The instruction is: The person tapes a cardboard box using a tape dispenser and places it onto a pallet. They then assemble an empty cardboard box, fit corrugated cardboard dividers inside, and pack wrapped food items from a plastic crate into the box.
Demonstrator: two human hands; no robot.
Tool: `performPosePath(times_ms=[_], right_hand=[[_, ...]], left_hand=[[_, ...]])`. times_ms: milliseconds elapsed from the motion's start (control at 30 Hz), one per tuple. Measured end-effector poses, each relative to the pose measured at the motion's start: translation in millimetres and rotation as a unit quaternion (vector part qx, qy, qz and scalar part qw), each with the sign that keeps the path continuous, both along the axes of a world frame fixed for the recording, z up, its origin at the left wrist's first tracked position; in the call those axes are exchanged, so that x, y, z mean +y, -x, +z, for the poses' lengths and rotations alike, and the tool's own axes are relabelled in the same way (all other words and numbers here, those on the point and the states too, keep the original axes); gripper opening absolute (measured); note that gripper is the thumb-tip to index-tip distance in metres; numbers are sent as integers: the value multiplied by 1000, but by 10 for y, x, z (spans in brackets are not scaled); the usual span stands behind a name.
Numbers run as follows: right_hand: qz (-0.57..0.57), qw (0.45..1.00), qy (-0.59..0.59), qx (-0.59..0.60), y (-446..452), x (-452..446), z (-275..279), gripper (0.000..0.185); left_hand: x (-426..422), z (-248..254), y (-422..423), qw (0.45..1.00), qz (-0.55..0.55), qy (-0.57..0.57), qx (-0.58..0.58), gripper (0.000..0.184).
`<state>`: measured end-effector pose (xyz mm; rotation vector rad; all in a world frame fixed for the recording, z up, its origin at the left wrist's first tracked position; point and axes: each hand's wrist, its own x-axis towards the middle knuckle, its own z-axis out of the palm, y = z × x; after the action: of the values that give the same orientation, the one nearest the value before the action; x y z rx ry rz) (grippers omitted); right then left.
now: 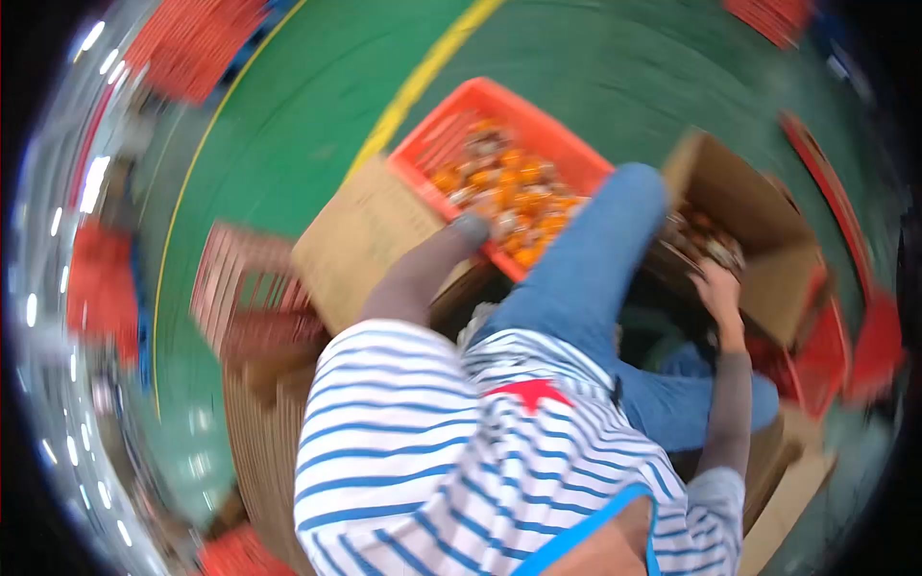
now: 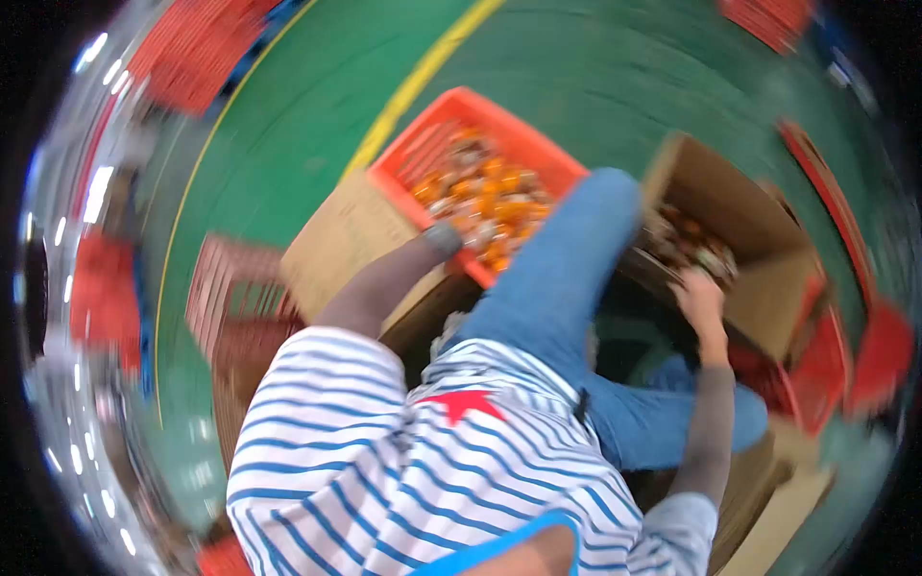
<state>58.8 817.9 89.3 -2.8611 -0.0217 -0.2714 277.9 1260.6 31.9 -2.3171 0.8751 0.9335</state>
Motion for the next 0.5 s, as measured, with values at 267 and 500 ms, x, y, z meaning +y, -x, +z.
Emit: performPosePath(times_ms=[267, 500], right_hand=[[66, 997, 23, 25, 28, -95, -31, 18], [69, 996, 6, 52, -121, -231, -161, 20]], left_hand=[[0, 56, 377, 979, 79, 161, -100, 23], [1340, -130, 626, 721, 423, 115, -537, 12]])
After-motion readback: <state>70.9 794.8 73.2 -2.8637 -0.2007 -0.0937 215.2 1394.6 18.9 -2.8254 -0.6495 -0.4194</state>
